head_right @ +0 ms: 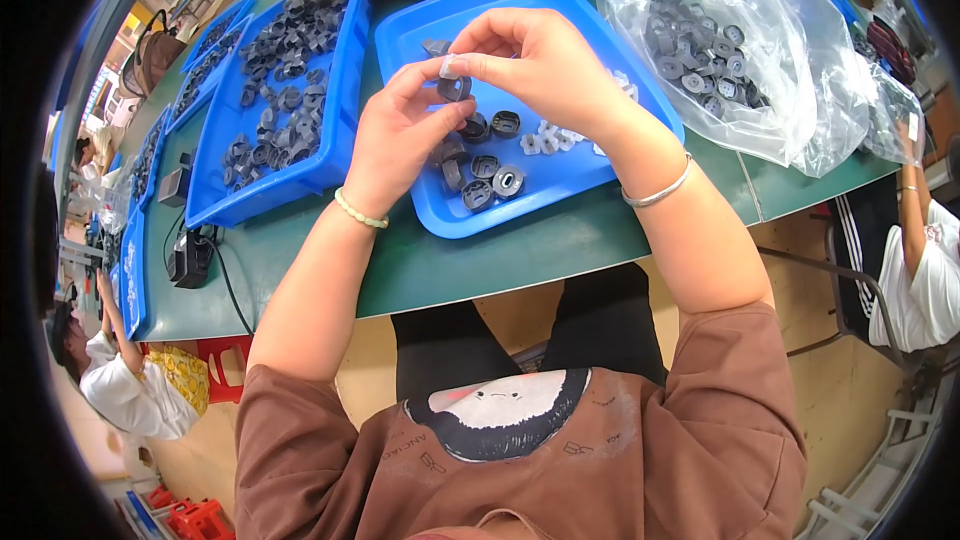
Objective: The person assembles small black plastic rings and white components by hand at a factory workbench.
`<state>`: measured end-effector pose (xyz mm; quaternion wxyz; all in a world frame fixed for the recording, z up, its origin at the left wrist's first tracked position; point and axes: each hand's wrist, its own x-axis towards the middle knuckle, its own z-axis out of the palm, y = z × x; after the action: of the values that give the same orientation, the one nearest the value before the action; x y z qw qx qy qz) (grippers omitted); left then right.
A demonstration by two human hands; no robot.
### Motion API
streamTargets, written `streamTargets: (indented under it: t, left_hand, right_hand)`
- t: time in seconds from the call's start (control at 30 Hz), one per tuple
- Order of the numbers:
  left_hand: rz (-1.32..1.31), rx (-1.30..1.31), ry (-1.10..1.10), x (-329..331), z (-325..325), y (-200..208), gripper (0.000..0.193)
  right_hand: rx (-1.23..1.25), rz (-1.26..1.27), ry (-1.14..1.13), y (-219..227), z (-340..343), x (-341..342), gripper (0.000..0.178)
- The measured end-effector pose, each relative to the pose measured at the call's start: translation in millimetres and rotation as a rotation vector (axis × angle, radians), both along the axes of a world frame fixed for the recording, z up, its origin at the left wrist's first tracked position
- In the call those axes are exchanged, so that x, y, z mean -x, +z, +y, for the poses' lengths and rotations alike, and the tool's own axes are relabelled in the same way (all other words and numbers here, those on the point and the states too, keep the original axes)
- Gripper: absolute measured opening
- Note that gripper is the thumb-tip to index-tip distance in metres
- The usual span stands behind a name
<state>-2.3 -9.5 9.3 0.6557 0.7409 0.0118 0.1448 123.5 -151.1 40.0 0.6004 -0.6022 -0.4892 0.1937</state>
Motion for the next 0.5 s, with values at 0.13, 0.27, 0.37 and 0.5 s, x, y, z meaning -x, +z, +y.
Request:
streamTargets:
  t: [0.13, 0.27, 0.37, 0.5]
  left_hand:
    - [-0.178, 0.100, 0.044, -4, 2, -9, 0.040]
    - [-0.157, 0.294, -0.031, -3, 5, -5, 0.040]
    - [-0.185, 0.435, -0.010, -3, 1, 0, 0.039]
    - [-0.136, 0.443, -0.025, -3, 6, 2, 0.040]
  right_hand:
    - [0.057, -0.175, -0.116, 2, -2, -1, 0.013]
    - [0.030, -0.100, -0.115, 0, -3, -1, 0.012]
    - [-0.004, -0.122, -0.140, 3, -2, 2, 0.012]
    - [-0.080, -0.280, -0.240, 2, 0, 3, 0.010]
